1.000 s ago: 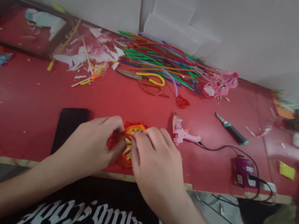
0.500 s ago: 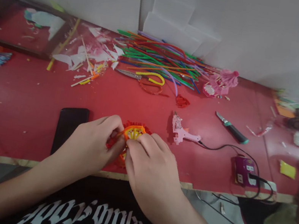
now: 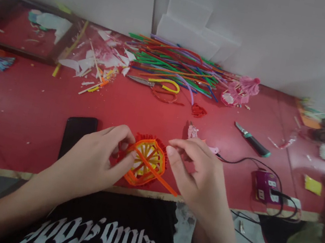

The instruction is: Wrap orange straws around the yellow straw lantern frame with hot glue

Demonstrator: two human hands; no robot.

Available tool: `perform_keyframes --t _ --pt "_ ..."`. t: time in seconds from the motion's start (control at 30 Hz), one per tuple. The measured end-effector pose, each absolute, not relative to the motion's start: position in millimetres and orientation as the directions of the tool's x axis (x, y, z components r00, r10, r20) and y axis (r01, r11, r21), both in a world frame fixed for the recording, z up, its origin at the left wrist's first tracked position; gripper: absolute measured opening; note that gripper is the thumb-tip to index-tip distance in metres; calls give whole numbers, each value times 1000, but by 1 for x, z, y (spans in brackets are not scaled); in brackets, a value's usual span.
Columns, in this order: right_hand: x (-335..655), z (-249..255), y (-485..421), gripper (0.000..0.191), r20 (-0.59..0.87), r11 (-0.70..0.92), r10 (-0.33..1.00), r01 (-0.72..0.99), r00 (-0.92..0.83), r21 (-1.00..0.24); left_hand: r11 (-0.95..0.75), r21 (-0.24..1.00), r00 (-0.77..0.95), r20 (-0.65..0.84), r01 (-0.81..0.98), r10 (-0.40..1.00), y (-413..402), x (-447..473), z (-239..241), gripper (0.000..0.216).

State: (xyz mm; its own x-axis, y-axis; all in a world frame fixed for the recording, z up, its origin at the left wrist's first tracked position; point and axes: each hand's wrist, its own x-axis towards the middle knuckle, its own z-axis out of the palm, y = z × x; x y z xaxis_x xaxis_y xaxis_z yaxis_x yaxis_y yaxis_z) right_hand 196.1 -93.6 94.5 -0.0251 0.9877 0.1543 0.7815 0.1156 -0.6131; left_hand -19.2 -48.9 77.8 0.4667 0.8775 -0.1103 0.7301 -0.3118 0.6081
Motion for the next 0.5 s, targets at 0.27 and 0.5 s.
perform_keyframes --t 0.27,0.5 --pt "214 72 -95 16 135 -12 984 791 119 -612 -227 767 324 26 601 946 -26 -41 74 15" --pt "260 36 -88 25 152 -186 944 854 292 -487 -75 801 143 -13 594 990 -3 -66 49 18"
